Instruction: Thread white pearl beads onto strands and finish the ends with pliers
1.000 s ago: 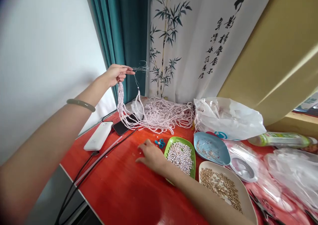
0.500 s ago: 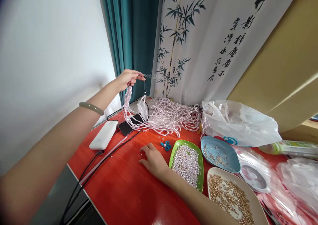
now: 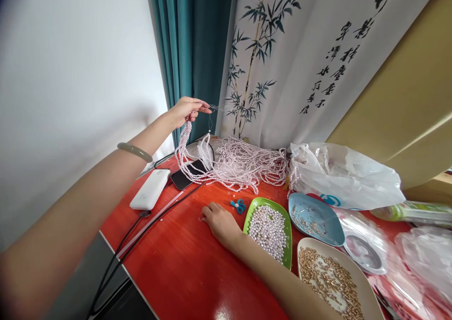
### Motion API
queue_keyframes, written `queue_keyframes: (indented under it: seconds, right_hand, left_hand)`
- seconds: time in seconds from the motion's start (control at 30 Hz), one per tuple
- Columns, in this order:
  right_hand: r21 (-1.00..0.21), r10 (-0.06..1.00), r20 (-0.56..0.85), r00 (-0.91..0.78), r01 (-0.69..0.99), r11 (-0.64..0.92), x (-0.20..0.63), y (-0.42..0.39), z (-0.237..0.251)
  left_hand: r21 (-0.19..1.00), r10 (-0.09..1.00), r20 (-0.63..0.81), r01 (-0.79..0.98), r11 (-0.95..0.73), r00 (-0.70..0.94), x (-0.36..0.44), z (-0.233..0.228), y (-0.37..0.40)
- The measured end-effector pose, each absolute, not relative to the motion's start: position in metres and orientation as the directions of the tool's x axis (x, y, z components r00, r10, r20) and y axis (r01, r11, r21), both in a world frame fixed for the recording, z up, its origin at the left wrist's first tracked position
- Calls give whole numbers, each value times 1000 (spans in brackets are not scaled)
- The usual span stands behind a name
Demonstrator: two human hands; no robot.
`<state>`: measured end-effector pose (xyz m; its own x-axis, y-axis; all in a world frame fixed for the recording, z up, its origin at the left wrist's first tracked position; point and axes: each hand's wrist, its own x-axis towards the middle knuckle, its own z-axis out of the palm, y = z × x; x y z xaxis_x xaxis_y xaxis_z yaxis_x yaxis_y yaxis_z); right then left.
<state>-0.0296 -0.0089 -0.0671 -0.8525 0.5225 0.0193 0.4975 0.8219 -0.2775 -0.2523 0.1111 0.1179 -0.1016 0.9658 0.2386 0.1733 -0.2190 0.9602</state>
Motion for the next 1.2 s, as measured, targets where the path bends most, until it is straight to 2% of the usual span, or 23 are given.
queue_keyframes:
  seconds: [0.3, 0.43, 0.6, 0.73, 1.1, 1.2]
  right_hand:
    - [-158, 543, -119, -831, 556, 816, -30, -1, -52]
    - [-189, 573, -97, -814, 580, 792, -44, -4, -52]
    - [-295, 579, -48, -814, 565, 771, -61, -10, -59]
    - [-363, 590, -68, -804, 571, 736, -57, 1, -61]
    - [-288, 598, -34, -801, 580, 762, -36, -1, -54]
    - [-308, 611, -16, -791, 585, 750, -40, -6, -51]
  left_hand:
    - [961, 963, 237, 178, -212, -130, -249, 119, 100]
    - [960, 965, 233, 184, -209, -119, -249, 119, 98]
    - [954, 965, 236, 214, -208, -117, -247, 120, 94]
    - [952, 964, 242, 220, -214, -109, -247, 121, 93]
    - [952, 969, 226, 235, -199, -97, -237, 119, 101]
    - [950, 971, 226, 240, -201, -83, -234, 117, 107]
